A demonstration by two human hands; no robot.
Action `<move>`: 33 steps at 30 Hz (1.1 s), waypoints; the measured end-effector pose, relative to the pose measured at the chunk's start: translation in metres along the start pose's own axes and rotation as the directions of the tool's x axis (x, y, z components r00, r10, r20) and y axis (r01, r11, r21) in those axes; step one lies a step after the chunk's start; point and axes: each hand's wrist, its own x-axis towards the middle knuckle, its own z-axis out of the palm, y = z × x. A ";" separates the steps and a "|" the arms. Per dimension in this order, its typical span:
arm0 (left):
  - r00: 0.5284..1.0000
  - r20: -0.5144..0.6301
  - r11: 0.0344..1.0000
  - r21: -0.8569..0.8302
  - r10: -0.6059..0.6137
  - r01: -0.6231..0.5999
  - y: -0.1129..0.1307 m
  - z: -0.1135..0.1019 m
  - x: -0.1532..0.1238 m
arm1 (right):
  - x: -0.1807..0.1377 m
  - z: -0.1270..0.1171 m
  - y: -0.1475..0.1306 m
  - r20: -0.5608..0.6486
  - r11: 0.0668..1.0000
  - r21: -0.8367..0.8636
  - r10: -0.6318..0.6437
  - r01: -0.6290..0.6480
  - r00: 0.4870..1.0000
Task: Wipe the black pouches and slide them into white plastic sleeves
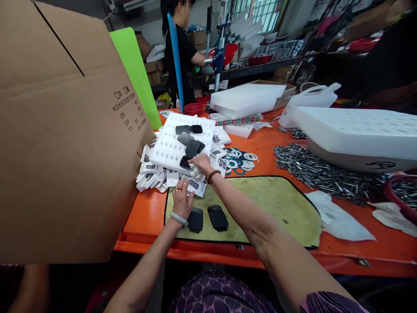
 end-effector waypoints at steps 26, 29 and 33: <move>0.941 0.335 0.825 0.545 -0.050 -0.151 0.043 -0.004 0.178 | -0.083 -0.092 0.092 0.527 0.916 0.400 -0.210 -0.023 0.823; 0.964 0.257 0.990 0.136 -0.070 0.036 0.055 0.007 0.125 | -0.111 -0.105 0.110 0.551 0.852 0.518 -0.264 -0.076 0.791; 0.701 0.638 0.616 -0.423 -0.318 0.664 0.051 0.037 0.033 | -0.134 -0.100 0.125 0.559 0.863 0.500 -0.252 -0.079 0.790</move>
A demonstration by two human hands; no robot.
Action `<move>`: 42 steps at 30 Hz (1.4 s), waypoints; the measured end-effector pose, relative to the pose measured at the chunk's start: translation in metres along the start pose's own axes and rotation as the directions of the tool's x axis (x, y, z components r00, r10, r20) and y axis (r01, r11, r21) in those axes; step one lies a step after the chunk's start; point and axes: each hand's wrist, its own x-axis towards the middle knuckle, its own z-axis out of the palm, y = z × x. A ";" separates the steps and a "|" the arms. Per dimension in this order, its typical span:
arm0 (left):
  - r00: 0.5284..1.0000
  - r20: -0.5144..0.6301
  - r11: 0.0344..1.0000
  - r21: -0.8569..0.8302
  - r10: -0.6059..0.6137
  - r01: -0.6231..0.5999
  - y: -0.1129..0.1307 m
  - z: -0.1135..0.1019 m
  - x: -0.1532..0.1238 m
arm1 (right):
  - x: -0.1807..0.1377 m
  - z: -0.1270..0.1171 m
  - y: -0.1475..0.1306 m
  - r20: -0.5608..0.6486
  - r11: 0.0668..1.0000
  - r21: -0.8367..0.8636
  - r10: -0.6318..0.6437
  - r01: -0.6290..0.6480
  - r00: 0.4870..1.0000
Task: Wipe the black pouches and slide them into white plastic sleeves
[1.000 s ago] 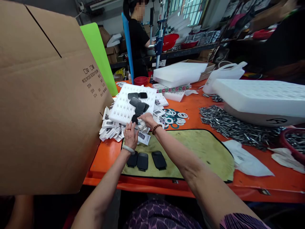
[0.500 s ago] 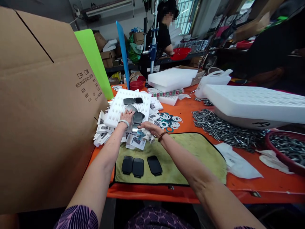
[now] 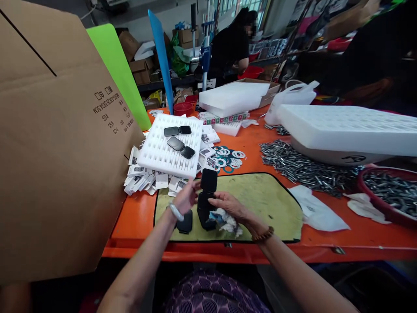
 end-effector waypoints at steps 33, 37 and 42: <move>0.899 0.153 0.697 -0.582 -0.411 0.418 -0.071 0.049 -0.084 | -0.051 0.002 0.021 -0.414 0.988 -0.151 -0.071 0.008 0.907; 0.908 0.110 0.701 -0.601 -0.404 0.384 -0.074 0.047 -0.087 | -0.062 0.012 0.015 -0.469 0.864 -0.491 -0.365 0.106 0.804; 0.903 0.053 0.638 -0.690 -0.425 0.341 -0.074 0.042 -0.086 | -0.079 0.045 0.022 -0.316 0.639 -0.724 -0.643 0.261 0.697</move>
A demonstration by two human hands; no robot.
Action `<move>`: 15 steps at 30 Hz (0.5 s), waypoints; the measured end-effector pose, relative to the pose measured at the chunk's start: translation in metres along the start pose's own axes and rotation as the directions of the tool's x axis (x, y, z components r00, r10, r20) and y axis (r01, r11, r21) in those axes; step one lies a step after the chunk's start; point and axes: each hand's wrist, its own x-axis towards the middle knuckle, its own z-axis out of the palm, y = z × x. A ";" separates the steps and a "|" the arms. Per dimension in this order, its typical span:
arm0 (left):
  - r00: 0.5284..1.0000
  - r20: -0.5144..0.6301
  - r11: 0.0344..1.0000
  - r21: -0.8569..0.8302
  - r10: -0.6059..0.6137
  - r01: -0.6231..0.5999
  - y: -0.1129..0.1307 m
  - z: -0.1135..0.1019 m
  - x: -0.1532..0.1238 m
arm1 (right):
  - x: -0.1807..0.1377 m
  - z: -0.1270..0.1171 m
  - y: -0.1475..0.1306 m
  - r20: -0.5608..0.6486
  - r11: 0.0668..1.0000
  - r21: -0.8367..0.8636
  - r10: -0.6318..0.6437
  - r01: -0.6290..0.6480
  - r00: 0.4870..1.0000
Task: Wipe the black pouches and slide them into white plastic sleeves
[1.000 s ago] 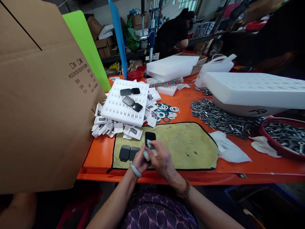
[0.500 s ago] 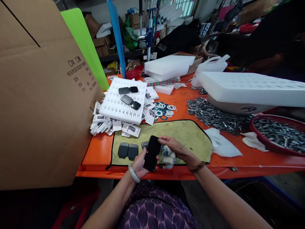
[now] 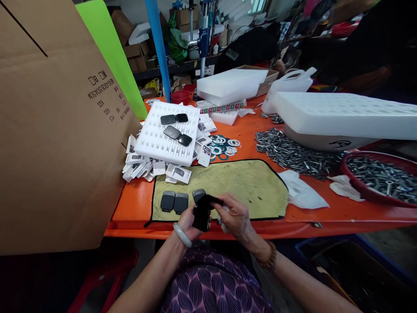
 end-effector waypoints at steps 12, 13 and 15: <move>0.994 -0.105 0.978 -0.209 -0.028 0.005 0.013 0.007 -0.004 | -0.051 0.028 -0.002 0.230 0.914 -0.231 -0.282 0.334 0.932; 0.996 -0.085 0.979 -0.204 -0.033 0.015 0.012 0.007 -0.005 | -0.052 0.027 -0.001 0.237 0.913 -0.235 -0.279 0.333 0.931; 0.998 -0.046 0.980 -0.197 -0.032 0.022 0.010 0.006 -0.004 | -0.053 0.026 0.000 0.239 0.918 -0.218 -0.280 0.333 0.930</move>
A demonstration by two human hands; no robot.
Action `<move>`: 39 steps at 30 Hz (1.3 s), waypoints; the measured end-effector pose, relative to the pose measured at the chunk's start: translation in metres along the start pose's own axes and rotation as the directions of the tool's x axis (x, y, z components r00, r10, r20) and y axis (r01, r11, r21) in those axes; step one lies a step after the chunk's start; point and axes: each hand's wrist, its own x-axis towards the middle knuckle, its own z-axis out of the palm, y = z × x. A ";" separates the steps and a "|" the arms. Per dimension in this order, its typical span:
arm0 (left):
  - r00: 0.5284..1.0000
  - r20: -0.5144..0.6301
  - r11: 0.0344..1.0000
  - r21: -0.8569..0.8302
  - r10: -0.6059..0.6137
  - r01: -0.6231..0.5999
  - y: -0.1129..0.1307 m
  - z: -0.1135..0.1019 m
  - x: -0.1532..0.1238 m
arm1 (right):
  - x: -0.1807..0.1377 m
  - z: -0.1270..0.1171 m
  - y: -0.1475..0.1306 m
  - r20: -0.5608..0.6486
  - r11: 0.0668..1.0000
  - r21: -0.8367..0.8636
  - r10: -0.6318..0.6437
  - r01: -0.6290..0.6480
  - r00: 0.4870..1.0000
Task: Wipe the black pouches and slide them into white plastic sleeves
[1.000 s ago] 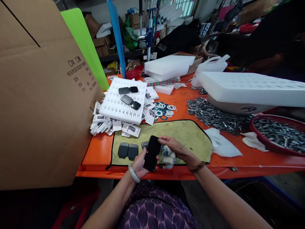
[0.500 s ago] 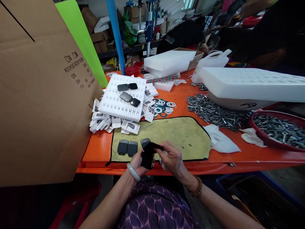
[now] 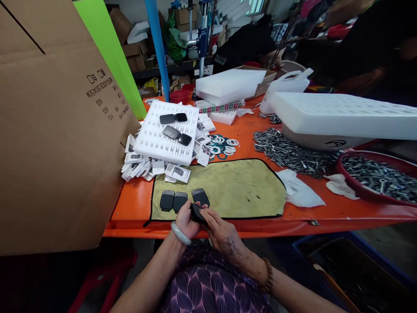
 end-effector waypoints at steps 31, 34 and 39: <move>0.742 0.643 -0.623 0.663 0.189 -0.416 0.032 -0.042 0.054 | 0.203 -0.039 0.137 0.276 0.925 -0.276 0.337 -0.262 0.900; 0.739 0.636 -0.598 0.687 0.222 -0.412 0.032 -0.042 0.050 | 0.263 -0.025 0.129 0.176 0.888 -0.260 0.430 -0.379 0.886; 0.661 0.657 -0.492 0.737 0.362 -0.463 0.041 -0.044 0.032 | 0.300 0.013 0.127 0.124 0.809 -0.274 0.565 -0.520 0.815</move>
